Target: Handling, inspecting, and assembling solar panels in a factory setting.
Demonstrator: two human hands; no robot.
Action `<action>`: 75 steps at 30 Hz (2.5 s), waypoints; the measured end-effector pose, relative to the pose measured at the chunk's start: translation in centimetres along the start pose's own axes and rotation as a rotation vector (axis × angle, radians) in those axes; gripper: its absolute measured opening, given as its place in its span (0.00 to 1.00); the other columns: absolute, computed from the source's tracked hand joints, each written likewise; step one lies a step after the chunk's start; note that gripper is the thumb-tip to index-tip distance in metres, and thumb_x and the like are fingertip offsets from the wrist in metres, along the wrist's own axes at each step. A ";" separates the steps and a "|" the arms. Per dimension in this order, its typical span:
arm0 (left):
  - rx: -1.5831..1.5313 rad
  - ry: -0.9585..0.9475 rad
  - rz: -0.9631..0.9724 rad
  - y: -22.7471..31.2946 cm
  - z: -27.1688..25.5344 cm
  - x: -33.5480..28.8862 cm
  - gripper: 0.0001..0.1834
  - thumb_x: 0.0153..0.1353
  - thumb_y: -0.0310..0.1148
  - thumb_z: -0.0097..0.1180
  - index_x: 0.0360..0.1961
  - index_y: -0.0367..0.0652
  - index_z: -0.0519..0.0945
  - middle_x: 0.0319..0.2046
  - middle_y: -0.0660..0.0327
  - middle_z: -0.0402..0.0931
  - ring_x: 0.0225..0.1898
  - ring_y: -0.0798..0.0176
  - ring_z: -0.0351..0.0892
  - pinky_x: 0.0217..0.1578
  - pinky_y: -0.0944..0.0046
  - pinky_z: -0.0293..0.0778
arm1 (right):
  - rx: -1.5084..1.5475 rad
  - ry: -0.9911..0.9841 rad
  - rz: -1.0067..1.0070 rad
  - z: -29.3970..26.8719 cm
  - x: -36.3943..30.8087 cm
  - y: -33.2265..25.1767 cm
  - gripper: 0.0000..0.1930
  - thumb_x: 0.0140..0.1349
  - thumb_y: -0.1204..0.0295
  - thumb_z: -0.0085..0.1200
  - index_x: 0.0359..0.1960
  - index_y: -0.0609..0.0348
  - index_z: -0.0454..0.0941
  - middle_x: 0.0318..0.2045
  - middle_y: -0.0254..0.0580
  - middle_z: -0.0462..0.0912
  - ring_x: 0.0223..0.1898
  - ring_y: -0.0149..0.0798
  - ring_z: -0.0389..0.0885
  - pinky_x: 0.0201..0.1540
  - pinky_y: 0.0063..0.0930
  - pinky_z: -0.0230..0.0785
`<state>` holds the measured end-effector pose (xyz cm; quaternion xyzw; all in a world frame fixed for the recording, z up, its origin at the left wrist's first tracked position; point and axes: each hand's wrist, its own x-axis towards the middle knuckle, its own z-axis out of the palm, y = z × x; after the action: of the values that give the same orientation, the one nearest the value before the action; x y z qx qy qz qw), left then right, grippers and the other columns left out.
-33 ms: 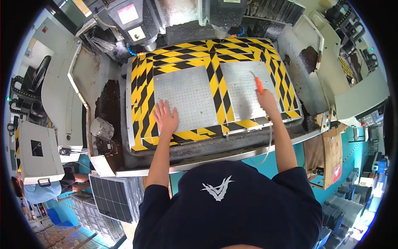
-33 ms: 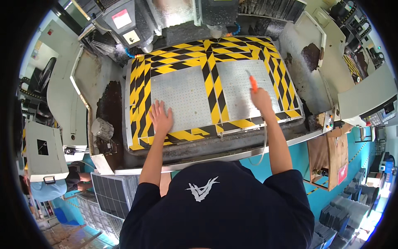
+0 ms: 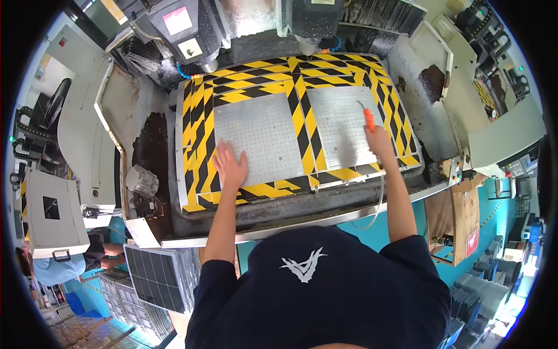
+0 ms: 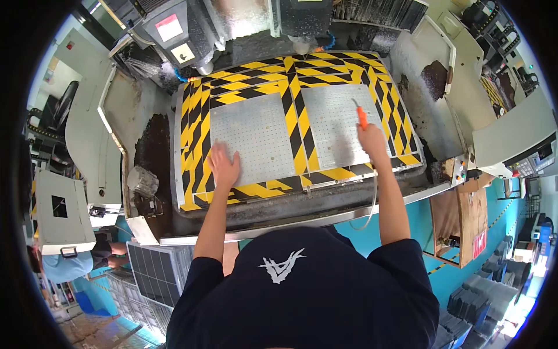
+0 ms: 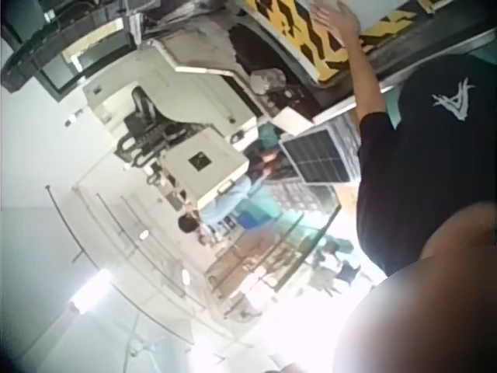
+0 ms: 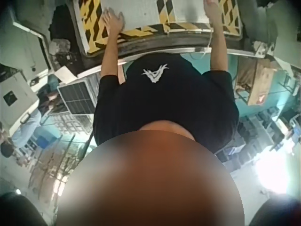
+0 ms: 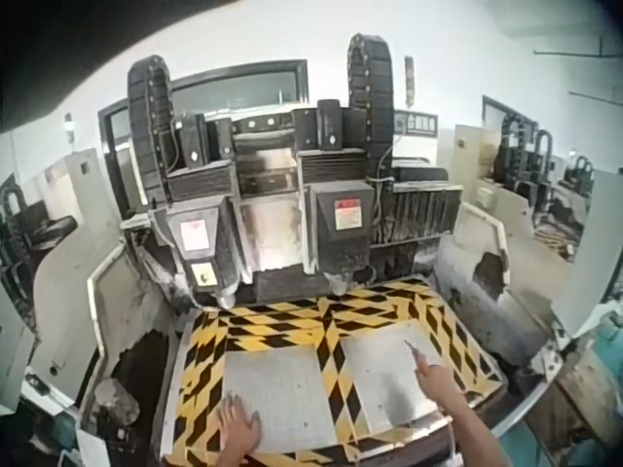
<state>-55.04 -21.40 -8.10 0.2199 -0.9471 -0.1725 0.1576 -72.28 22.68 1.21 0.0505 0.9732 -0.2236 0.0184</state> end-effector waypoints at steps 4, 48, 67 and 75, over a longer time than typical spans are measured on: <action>-0.447 0.177 -0.094 2.8 -2.9 1.4 0.29 0.72 0.39 0.56 0.70 0.41 0.68 0.73 0.48 0.62 0.72 0.42 0.63 0.69 0.44 0.63 | 0.039 -0.019 0.033 -3.5 3.1 8.7 0.29 0.69 0.47 0.52 0.34 0.69 0.84 0.21 0.55 0.84 0.29 0.55 0.88 0.32 0.48 0.77; 0.429 0.570 -1.040 -44.1 -32.5 -39.7 0.30 0.60 0.50 0.67 0.57 0.40 0.81 0.60 0.48 0.75 0.62 0.39 0.70 0.61 0.44 0.70 | -0.212 -1.137 -1.352 9.9 -45.2 -41.8 0.23 0.71 0.55 0.56 0.33 0.68 0.79 0.24 0.61 0.83 0.30 0.62 0.86 0.35 0.50 0.78; 0.153 0.513 -1.189 -48.3 -37.0 -41.7 0.41 0.45 0.60 0.77 0.44 0.30 0.84 0.40 0.47 0.84 0.46 0.48 0.83 0.50 0.54 0.78 | 0.106 -0.666 -0.623 6.1 -28.9 -22.1 0.23 0.73 0.61 0.57 0.62 0.64 0.77 0.43 0.41 0.84 0.33 0.35 0.83 0.38 0.35 0.73; -0.036 0.399 -1.220 -50.4 -39.0 -42.0 0.33 0.43 0.59 0.80 0.23 0.34 0.85 0.20 0.61 0.79 0.25 0.67 0.77 0.34 0.62 0.75 | 0.061 -0.047 -0.270 -0.1 -16.8 7.8 0.23 0.67 0.61 0.64 0.59 0.61 0.81 0.42 0.44 0.86 0.42 0.42 0.84 0.44 0.34 0.77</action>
<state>13.68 -54.21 -2.66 0.7443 -0.6014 -0.2028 0.2078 -54.76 28.17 -1.09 -0.0855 0.9632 -0.2548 0.0091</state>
